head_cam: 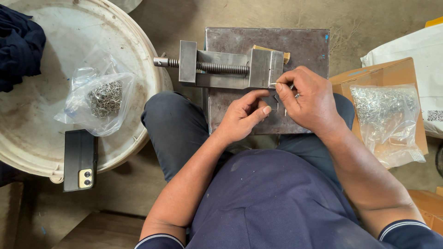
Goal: The person sits on the floor and uses a bench vise to hold a metal piece while assembling small screws. They pick up screws from a plastic bag and the work surface, then insert them into the metal piece held in the vise.
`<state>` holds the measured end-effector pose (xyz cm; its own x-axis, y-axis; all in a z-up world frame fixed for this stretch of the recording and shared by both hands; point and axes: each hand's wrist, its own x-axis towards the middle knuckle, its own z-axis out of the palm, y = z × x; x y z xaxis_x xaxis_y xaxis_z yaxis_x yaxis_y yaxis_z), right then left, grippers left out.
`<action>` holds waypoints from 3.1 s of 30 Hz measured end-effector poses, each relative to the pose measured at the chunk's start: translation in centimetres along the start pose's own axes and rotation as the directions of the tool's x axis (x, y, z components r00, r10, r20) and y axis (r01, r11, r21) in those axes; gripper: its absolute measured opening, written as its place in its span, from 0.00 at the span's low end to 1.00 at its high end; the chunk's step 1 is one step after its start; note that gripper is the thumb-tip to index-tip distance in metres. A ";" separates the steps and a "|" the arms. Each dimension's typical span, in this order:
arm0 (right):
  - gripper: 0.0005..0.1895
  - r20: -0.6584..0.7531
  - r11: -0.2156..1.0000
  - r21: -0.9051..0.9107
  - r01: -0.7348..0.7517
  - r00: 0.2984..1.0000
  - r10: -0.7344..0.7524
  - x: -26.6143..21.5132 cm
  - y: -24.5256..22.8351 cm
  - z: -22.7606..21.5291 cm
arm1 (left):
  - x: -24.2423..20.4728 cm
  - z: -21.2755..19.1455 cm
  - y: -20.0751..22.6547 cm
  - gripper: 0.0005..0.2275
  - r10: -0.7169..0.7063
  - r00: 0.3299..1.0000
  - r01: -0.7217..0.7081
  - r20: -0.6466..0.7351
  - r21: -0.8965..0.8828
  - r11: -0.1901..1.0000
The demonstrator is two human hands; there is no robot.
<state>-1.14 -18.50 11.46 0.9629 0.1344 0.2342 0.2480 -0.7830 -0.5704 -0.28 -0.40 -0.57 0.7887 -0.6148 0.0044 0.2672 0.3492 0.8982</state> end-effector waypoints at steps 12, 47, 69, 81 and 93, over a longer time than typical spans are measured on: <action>0.02 0.011 1.000 0.020 0.022 1.000 -0.022 0.3 -0.5 -0.2 | -0.1 0.0 0.2 0.18 0.012 1.000 -0.012 0.002 0.050 0.999; 0.08 0.075 0.935 0.192 -0.298 0.955 0.288 -4.0 5.6 3.2 | -0.2 0.7 0.8 0.12 0.052 0.998 -0.041 -0.033 0.281 0.959; 0.04 0.225 0.952 0.301 -0.060 0.974 -0.010 -4.2 3.6 0.8 | -0.2 0.1 1.3 0.11 -0.017 0.991 -0.040 0.136 0.403 0.914; 0.04 -0.018 0.988 -0.079 0.130 0.991 -0.132 -0.7 -0.4 -0.3 | 0.0 -0.3 0.2 0.20 -0.021 0.999 0.020 0.043 0.018 1.000; 0.03 0.002 0.981 -0.133 0.139 0.990 -0.140 0.2 -1.2 0.0 | -0.1 -0.4 0.7 0.22 0.022 0.996 -0.027 0.087 0.052 0.998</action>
<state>-1.23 -17.49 12.18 0.9190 0.2434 0.3101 0.3626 -0.8308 -0.4223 0.03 0.24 -0.13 0.7432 -0.6661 0.0626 0.2166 0.3281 0.9195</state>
